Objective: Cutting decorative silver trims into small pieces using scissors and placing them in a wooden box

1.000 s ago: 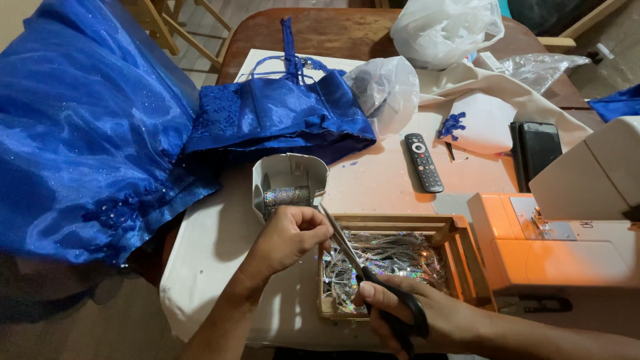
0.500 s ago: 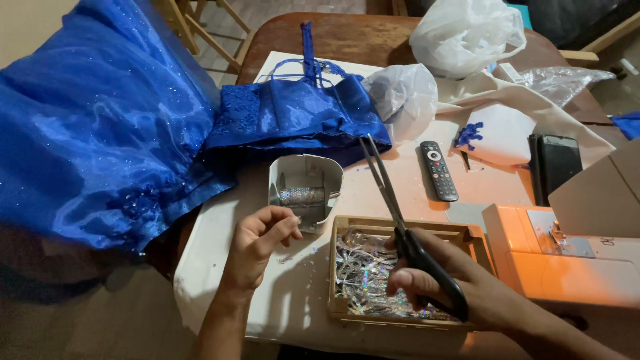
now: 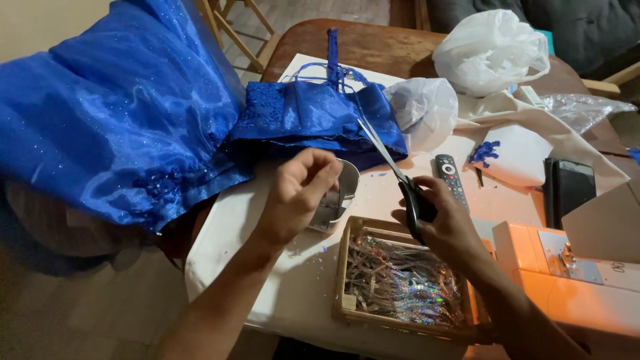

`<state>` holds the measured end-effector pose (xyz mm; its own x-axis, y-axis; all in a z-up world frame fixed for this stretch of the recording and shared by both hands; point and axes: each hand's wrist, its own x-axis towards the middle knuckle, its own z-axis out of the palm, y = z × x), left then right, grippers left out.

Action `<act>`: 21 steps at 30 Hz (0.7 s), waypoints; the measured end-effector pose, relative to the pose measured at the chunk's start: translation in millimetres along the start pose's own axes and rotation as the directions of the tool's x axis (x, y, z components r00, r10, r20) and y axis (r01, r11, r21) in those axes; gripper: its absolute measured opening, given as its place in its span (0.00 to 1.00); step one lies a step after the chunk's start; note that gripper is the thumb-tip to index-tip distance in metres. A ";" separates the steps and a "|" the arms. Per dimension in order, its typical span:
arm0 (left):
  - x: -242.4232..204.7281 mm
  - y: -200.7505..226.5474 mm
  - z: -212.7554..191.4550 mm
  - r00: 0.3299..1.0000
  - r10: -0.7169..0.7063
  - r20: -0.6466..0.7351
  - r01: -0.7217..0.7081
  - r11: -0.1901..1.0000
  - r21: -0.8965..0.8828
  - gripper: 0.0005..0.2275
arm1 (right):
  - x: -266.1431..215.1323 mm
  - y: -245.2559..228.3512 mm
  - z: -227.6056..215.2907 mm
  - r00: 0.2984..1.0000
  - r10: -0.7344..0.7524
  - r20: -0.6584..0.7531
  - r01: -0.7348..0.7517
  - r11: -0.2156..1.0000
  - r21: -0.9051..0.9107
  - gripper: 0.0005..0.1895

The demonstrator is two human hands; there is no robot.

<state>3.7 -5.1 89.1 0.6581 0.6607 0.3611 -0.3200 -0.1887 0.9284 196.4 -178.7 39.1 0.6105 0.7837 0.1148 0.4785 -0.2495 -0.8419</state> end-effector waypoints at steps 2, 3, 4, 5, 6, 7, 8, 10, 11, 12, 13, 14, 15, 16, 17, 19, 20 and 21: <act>22.5 12.8 10.7 0.999 0.049 -0.019 -0.050 0.998 -0.039 0.05 | 0.2 -0.5 -1.0 0.999 0.049 -0.019 -0.050 0.995 -0.091 0.36; 33.7 19.8 16.0 0.995 0.096 -0.033 -0.098 0.992 -0.075 0.06 | 0.3 -1.0 -1.9 0.994 0.099 -0.049 -0.106 0.979 -0.175 0.37; 46.2 31.6 20.0 0.994 0.100 -0.042 -0.103 0.992 -0.077 0.06 | 2.2 -0.2 -2.9 0.995 0.092 -0.045 -0.099 0.979 -0.180 0.37; 59.5 44.4 22.8 0.980 0.196 -0.041 -0.199 0.976 -0.091 0.06 | 5.3 -0.3 -3.4 0.994 0.095 -0.058 -0.107 0.961 -0.255 0.36; 72.8 57.7 25.3 0.956 0.291 -0.040 -0.294 0.950 -0.105 0.06 | 8.5 -0.8 -3.8 0.993 0.097 -0.072 -0.115 0.938 -0.328 0.36; 89.9 79.5 28.5 0.954 0.298 -0.045 -0.301 0.948 -0.103 0.06 | 12.5 8.3 -6.2 0.994 0.088 -0.071 -0.107 0.938 -0.330 0.36; 106.9 101.4 31.7 0.945 0.319 -0.074 -0.326 0.938 -0.116 0.06 | 16.9 17.6 -8.7 0.993 0.104 -0.064 -0.121 0.916 -0.383 0.37; 118.9 127.4 28.7 0.934 0.340 -0.106 -0.352 0.928 -0.126 0.06 | 25.7 32.3 -15.7 0.992 0.117 -0.055 -0.129 0.891 -0.435 0.38; 115.5 131.9 25.8 0.938 0.337 -0.081 -0.343 0.935 -0.088 0.06 | 29.9 37.5 -19.3 0.986 0.164 -0.033 -0.160 0.872 -0.462 0.38; 111.0 134.9 24.2 0.941 0.333 -0.055 -0.336 0.941 -0.050 0.07 | 34.6 42.8 -22.9 0.978 0.210 -0.012 -0.189 0.851 -0.490 0.38; 106.2 137.3 19.9 0.944 0.328 -0.029 -0.329 0.944 -0.012 0.07 | 42.3 58.5 -22.2 0.978 0.208 -0.010 -0.186 0.853 -0.488 0.38; 101.5 140.6 15.4 0.946 0.323 -0.003 -0.323 0.946 0.025 0.07 | 50.5 74.2 -21.6 0.970 0.242 -0.005 -0.210 0.831 -0.515 0.39; 97.7 145.1 11.8 0.948 0.316 0.027 -0.317 0.946 0.061 0.08 | 58.5 90.0 -22.0 0.961 0.277 -0.006 -0.236 0.807 -0.541 0.40; 92.4 146.8 6.9 0.950 0.308 0.056 -0.312 0.945 0.097 0.08 | 60.2 91.0 -22.5 0.961 0.276 -0.007 -0.236 0.809 -0.538 0.40; 85.6 146.8 2.0 0.952 0.295 0.083 -0.304 0.944 0.133 0.08 | 59.9 93.6 -22.3 0.955 0.295 -0.017 -0.257 0.802 -0.540 0.39; 70.2 146.0 -7.6 0.955 0.265 0.133 -0.288 0.936 0.204 0.09 | 57.2 92.7 -21.8 0.948 0.316 -0.024 -0.278 0.794 -0.541 0.39; 61.8 145.5 -12.1 0.956 0.250 0.156 -0.282 0.929 0.238 0.09 | 55.0 88.7 -21.9 0.948 0.317 -0.036 -0.289 0.807 -0.515 0.39; 54.0 145.5 -16.5 0.955 0.235 0.180 -0.278 0.921 0.274 0.10 | 53.8 84.3 -22.1 0.947 0.316 -0.050 -0.299 0.820 -0.488 0.38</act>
<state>-18.5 15.1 242.2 0.6762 0.4563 0.5784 -0.2908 -0.5561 0.7786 283.5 -170.1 -14.0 0.7611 0.6353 -0.1313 0.5174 -0.7166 -0.4677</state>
